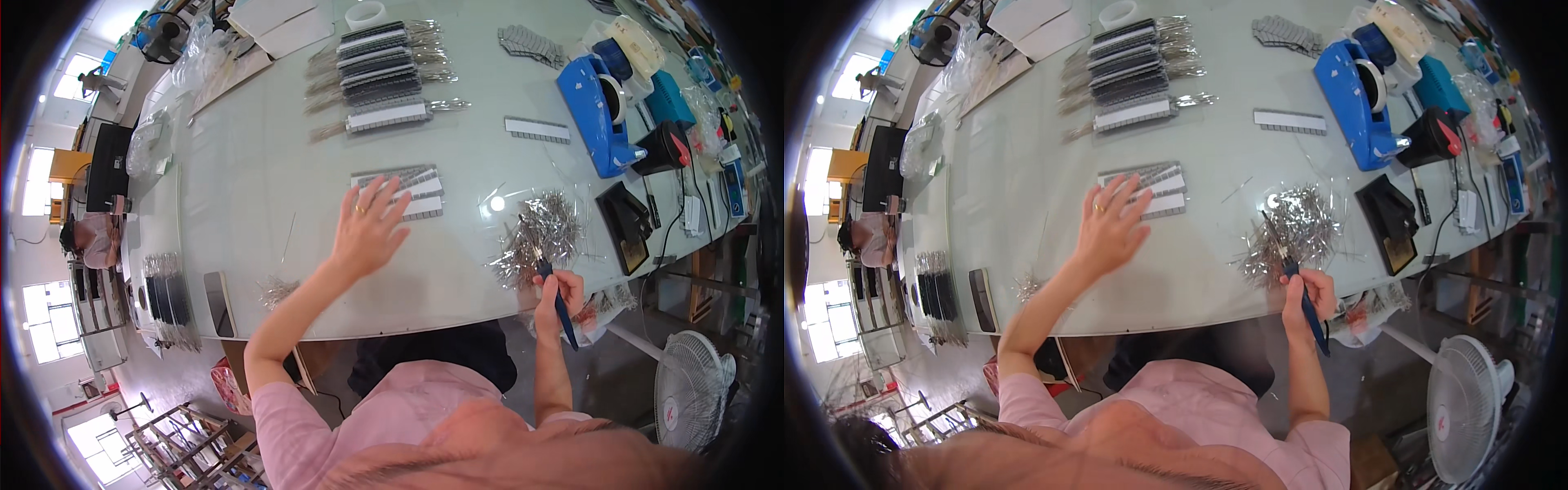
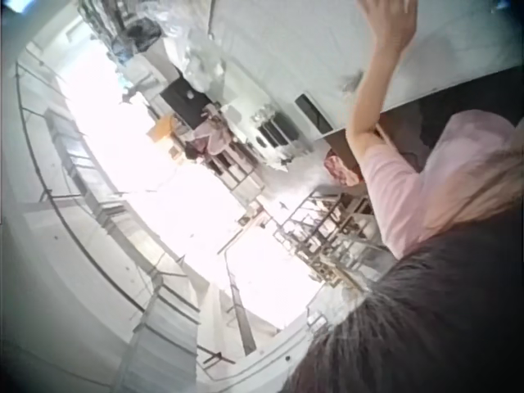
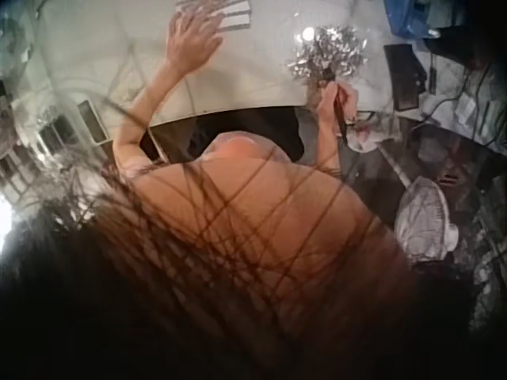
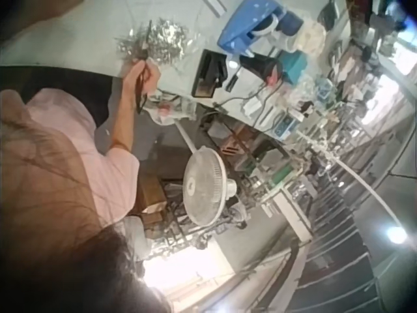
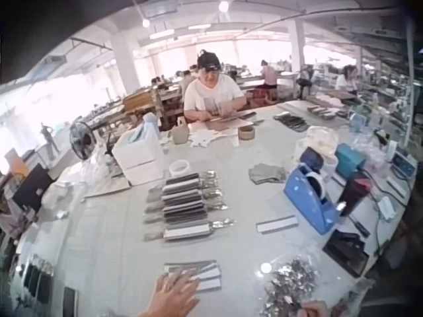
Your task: Soldering leads onto small electronic component strips at an assembly workbench.
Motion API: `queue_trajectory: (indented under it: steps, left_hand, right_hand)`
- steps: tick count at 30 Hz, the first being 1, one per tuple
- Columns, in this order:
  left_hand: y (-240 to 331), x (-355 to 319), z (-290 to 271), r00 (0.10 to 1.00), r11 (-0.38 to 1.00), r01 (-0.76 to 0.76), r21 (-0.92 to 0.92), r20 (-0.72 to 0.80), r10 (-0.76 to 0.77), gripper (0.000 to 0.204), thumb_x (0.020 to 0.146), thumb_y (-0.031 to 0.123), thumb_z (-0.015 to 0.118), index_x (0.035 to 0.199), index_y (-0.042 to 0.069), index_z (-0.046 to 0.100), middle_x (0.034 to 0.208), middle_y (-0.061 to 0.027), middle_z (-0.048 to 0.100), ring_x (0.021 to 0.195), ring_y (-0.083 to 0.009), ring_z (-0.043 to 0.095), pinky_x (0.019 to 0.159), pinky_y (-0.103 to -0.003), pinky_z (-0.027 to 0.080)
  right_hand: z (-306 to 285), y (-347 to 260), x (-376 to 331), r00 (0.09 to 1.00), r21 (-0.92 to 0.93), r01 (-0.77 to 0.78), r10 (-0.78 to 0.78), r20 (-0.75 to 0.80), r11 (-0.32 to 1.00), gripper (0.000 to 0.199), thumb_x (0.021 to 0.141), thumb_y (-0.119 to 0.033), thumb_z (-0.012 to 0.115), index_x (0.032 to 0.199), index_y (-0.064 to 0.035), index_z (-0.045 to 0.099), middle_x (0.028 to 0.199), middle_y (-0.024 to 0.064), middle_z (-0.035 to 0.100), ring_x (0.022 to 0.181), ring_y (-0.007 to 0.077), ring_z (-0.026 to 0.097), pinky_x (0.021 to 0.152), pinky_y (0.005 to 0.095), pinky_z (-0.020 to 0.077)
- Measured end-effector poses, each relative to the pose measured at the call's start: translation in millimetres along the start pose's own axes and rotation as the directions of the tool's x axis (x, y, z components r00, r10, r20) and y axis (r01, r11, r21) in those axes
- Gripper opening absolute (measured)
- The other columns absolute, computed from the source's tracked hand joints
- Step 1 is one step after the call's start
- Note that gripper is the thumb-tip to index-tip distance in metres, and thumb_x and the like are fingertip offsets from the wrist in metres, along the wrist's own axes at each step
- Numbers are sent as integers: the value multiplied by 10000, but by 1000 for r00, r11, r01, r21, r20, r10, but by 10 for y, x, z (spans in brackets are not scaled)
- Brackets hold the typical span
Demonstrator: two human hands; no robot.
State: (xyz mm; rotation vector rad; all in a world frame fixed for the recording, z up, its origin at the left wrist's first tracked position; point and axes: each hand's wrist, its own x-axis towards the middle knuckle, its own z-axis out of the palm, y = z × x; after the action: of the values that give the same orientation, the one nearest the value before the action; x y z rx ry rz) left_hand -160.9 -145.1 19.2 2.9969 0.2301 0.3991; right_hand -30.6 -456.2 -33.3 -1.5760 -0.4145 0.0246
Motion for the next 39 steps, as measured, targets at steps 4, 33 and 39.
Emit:
queue_trajectory:
  steps: [4, 33, 39]
  left_hand:
    - [229, -323, 56, 993, 999, 48, 20, 103, -50, 546, 824, 328, 664, 1311, 121, 529, 1498, -101, 348, 1391, -288, 270, 1076, -540, 237]
    - [1089, -838, -52, 954, 973, 205, -106, 244, -175, 642, 823, 290, 658, 1405, 136, 437, 1508, -129, 310, 1395, -317, 244, 1085, -561, 135]
    - [1051, -964, 8, 957, 970, 207, -128, 231, -174, 647, 817, 277, 665, 1405, 135, 437, 1495, -136, 332, 1379, -308, 291, 1082, -574, 144]
  right_hand:
    - [-15, 16, -8, 1000, -18, -1, 1, 20, 1000, 94, 894, -10, 565, 964, -7, 502, 839, 84, 598, 683, 148, 629, 654, 244, 491]
    - [-160, -262, -218, 980, -159, 4, 28, 199, 987, 136, 829, -34, 682, 891, -13, 563, 714, 69, 657, 627, 81, 604, 569, 206, 452]
    - [-73, -394, -261, 970, -206, 14, 36, 240, 979, 116, 775, -27, 722, 837, -20, 624, 644, 56, 637, 534, 88, 567, 500, 222, 435]
